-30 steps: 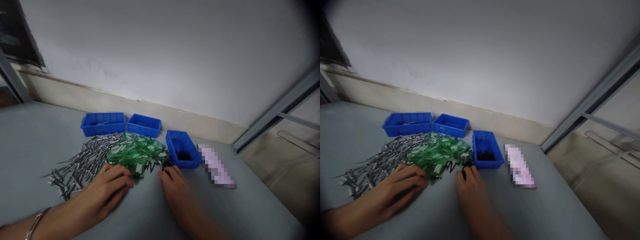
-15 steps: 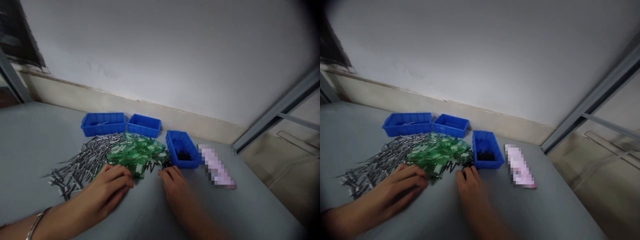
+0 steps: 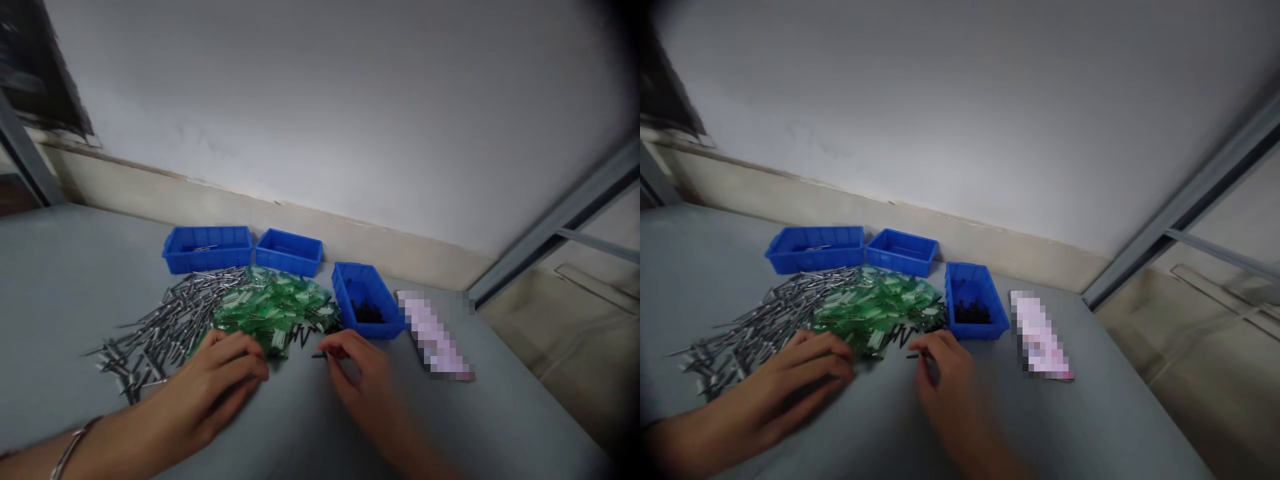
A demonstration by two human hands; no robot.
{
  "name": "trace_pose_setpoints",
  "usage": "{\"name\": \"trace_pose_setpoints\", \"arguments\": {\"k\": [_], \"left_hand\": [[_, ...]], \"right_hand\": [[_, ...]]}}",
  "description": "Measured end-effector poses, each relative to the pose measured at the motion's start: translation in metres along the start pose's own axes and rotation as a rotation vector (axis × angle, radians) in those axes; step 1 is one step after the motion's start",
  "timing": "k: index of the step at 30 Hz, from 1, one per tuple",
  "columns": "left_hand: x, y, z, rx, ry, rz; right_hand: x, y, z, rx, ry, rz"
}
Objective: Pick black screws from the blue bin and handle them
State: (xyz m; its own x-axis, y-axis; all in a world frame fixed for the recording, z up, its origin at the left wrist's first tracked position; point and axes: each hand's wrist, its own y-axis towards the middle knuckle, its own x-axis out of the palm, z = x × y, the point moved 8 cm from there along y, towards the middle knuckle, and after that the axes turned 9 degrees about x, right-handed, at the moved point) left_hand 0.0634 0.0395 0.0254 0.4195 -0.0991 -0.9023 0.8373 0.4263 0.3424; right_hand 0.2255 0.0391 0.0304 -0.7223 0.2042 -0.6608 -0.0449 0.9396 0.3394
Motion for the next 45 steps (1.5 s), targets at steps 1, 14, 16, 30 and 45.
{"name": "trace_pose_setpoints", "arguments": {"k": [1, 14, 16, 30, 45], "left_hand": [[0.000, 0.000, 0.002, 0.002, -0.025, -0.018], [-0.005, 0.005, 0.028, 0.004, -0.392, -0.073], [-0.003, 0.006, 0.027, 0.001, -0.397, -0.078], [0.004, -0.003, 0.023, 0.008, -0.271, -0.140], [-0.001, 0.001, 0.019, -0.047, -0.268, -0.157]], "right_hand": [[-0.003, -0.001, -0.006, -0.043, 0.029, 0.018], [0.017, -0.042, -0.057, -0.413, 0.294, -0.044], [0.022, -0.044, -0.058, -0.426, 0.271, -0.119], [0.034, -0.037, -0.039, -0.317, -0.021, 0.030], [0.024, -0.039, -0.049, -0.406, -0.047, 0.065]]}}
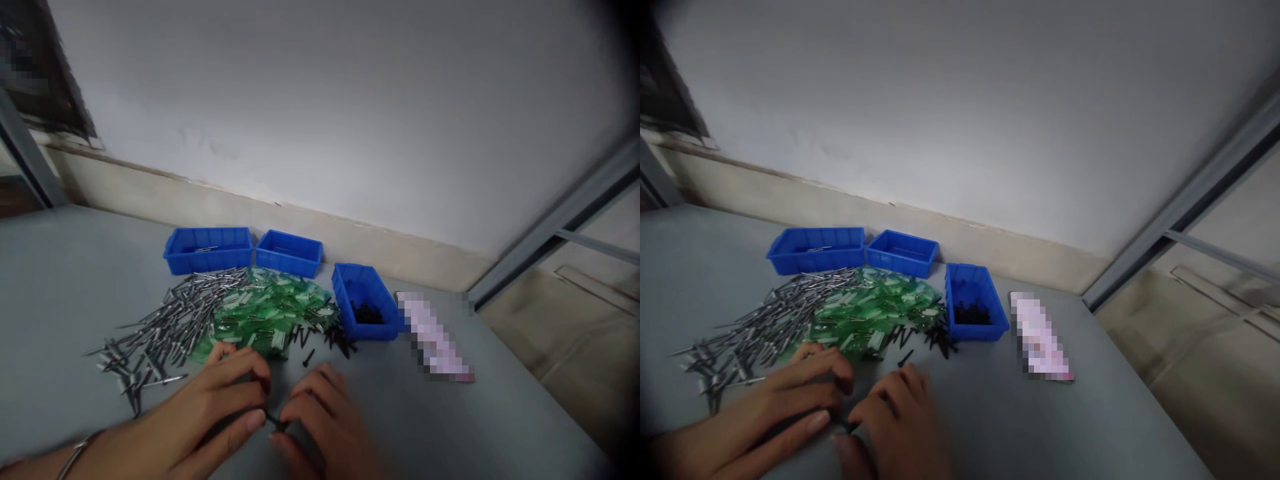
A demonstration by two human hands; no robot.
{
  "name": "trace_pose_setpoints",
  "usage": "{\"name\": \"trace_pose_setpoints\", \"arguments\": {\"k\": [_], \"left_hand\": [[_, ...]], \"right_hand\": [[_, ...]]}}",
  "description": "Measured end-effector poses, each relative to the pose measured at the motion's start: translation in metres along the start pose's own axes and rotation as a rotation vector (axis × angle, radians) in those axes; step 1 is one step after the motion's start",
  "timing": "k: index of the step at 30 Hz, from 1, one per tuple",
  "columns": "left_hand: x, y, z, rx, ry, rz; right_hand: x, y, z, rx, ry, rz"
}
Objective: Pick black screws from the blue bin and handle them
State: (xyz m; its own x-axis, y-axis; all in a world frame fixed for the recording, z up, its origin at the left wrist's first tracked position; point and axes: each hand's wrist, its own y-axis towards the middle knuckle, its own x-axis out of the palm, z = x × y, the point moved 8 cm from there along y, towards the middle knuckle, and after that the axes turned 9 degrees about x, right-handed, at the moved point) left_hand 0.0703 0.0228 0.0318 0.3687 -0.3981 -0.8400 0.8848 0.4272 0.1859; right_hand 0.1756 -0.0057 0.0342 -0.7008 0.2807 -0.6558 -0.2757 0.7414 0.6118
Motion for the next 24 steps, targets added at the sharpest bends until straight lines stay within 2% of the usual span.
{"name": "trace_pose_setpoints", "arguments": {"k": [5, 16, 21, 24], "left_hand": [[0.0041, -0.0044, -0.0023, 0.000, -0.007, 0.014], [0.0025, -0.0006, -0.0033, -0.015, -0.092, 0.031], [0.0050, -0.0014, -0.0027, -0.008, -0.096, 0.006], [0.0050, -0.0042, -0.0036, 0.012, -0.058, 0.031]], "right_hand": [[-0.0003, -0.0004, -0.0013, -0.010, -0.004, 0.019], [0.0010, 0.0013, 0.0034, 0.042, -0.044, -0.076], [0.0018, -0.0001, 0.0024, 0.032, -0.027, -0.025], [0.0023, -0.0007, 0.0036, 0.044, -0.027, -0.043]]}}
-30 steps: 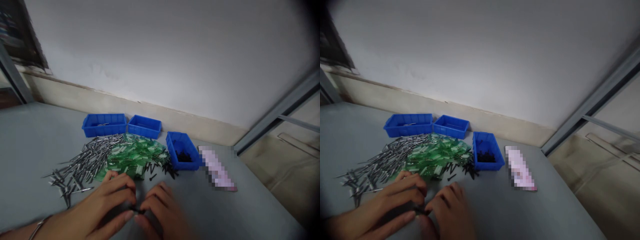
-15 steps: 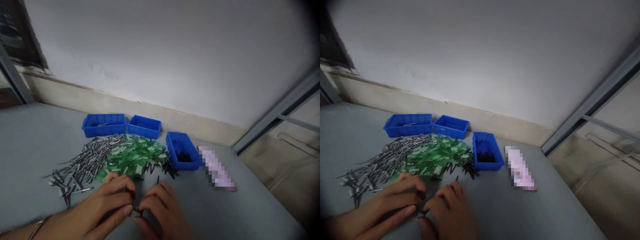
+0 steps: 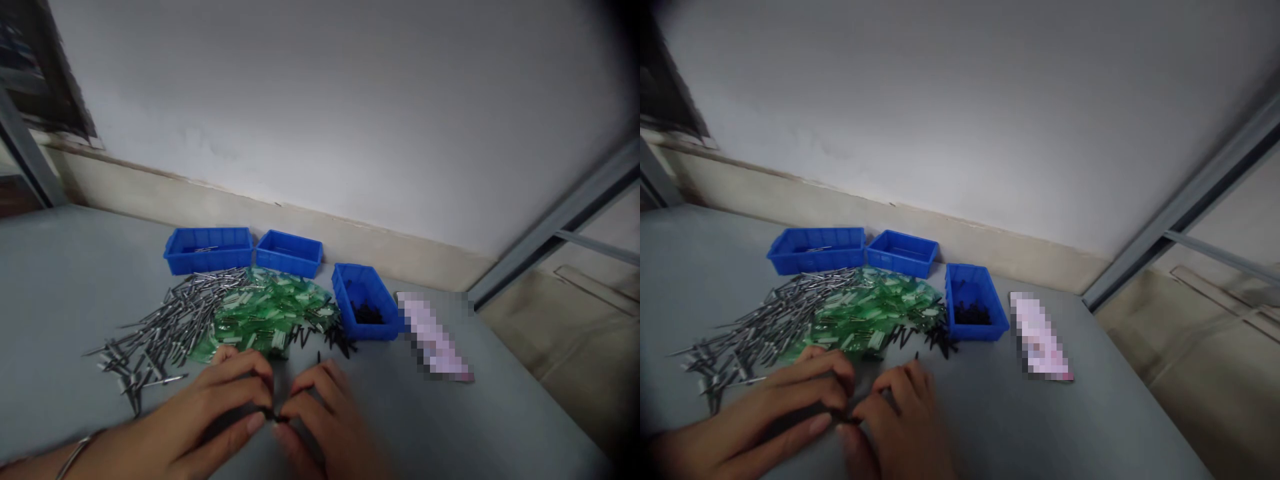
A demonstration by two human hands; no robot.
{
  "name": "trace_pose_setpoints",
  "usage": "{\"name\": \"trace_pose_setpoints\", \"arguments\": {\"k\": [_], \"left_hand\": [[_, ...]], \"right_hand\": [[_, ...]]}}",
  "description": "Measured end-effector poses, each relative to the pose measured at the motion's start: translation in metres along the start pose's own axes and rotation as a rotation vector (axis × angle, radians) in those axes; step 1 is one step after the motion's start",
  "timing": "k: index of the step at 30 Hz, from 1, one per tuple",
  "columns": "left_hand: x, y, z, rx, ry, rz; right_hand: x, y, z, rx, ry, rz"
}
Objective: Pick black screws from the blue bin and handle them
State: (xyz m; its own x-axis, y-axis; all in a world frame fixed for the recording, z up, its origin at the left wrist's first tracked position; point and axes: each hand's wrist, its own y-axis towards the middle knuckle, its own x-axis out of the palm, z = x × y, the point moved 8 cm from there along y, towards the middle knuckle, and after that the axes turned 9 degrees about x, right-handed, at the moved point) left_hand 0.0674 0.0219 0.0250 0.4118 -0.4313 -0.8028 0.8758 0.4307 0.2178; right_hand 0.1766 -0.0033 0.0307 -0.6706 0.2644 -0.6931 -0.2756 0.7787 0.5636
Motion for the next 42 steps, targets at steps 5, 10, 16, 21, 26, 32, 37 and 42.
{"name": "trace_pose_setpoints", "arguments": {"k": [5, 10, 16, 21, 26, 32, 37, 42], "left_hand": [[-0.0034, -0.0026, 0.0023, 0.066, 0.048, 0.066], [0.0014, 0.0010, 0.0003, 0.001, -0.004, -0.028], [0.0016, 0.0038, 0.0010, -0.018, -0.050, -0.034], [-0.0040, 0.0043, 0.0039, 0.019, -0.050, 0.028], [-0.0014, 0.0004, 0.0013, 0.010, 0.006, 0.018], [-0.0018, 0.0015, 0.0030, 0.016, 0.032, -0.018], [0.0025, 0.0026, 0.0011, -0.041, -0.021, -0.117], [0.0047, 0.0026, -0.0011, -0.059, -0.012, -0.122]], "right_hand": [[-0.0014, -0.0007, -0.0012, -0.018, -0.010, -0.011], [-0.0027, -0.0006, -0.0026, -0.035, -0.024, 0.037], [-0.0024, 0.0005, -0.0021, -0.022, -0.037, 0.045], [0.0001, 0.0016, -0.0006, -0.001, -0.037, 0.034], [0.0016, -0.0001, -0.0025, -0.029, -0.033, 0.021], [-0.0005, 0.0000, -0.0027, -0.028, -0.014, 0.037], [-0.0021, 0.0022, -0.0050, -0.042, -0.010, 0.090], [-0.0025, 0.0002, -0.0071, -0.067, 0.020, 0.121]]}}
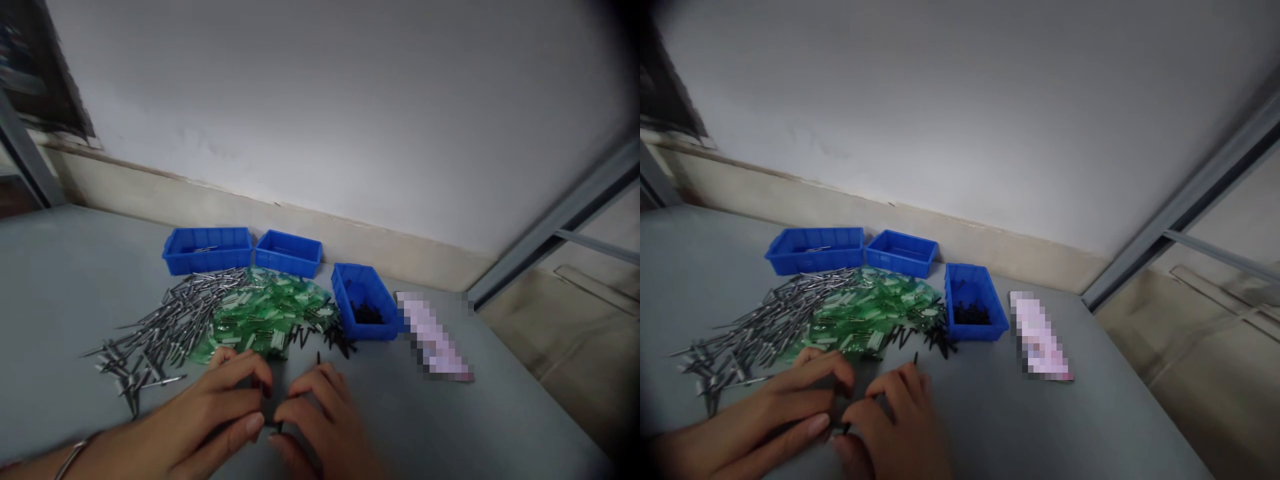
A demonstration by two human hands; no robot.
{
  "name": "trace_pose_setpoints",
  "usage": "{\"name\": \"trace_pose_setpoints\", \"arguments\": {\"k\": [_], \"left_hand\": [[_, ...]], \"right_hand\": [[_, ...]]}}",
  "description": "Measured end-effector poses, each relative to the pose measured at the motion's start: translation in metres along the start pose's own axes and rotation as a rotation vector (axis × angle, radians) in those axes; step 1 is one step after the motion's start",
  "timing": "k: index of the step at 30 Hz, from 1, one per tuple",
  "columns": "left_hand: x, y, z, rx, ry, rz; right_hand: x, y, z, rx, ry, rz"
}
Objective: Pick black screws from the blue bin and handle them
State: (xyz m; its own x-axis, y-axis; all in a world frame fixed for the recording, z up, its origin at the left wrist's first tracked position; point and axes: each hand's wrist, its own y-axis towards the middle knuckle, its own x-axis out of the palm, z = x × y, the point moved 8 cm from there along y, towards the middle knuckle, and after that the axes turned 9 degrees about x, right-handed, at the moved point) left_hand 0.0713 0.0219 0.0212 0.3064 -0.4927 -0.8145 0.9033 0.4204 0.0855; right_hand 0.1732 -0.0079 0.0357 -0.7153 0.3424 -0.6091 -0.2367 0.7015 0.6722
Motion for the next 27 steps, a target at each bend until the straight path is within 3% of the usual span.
{"name": "trace_pose_setpoints", "arguments": {"k": [8, 19, 27], "left_hand": [[-0.003, 0.000, 0.002, 0.029, 0.022, 0.036], [-0.010, 0.000, 0.008, 0.076, 0.058, 0.118], [-0.013, -0.005, 0.010, 0.149, 0.182, 0.174]], "right_hand": [[0.000, 0.002, 0.004, 0.038, -0.056, -0.094], [0.000, 0.000, 0.003, 0.032, -0.019, -0.012], [-0.002, 0.002, 0.000, 0.013, -0.040, -0.027]]}}
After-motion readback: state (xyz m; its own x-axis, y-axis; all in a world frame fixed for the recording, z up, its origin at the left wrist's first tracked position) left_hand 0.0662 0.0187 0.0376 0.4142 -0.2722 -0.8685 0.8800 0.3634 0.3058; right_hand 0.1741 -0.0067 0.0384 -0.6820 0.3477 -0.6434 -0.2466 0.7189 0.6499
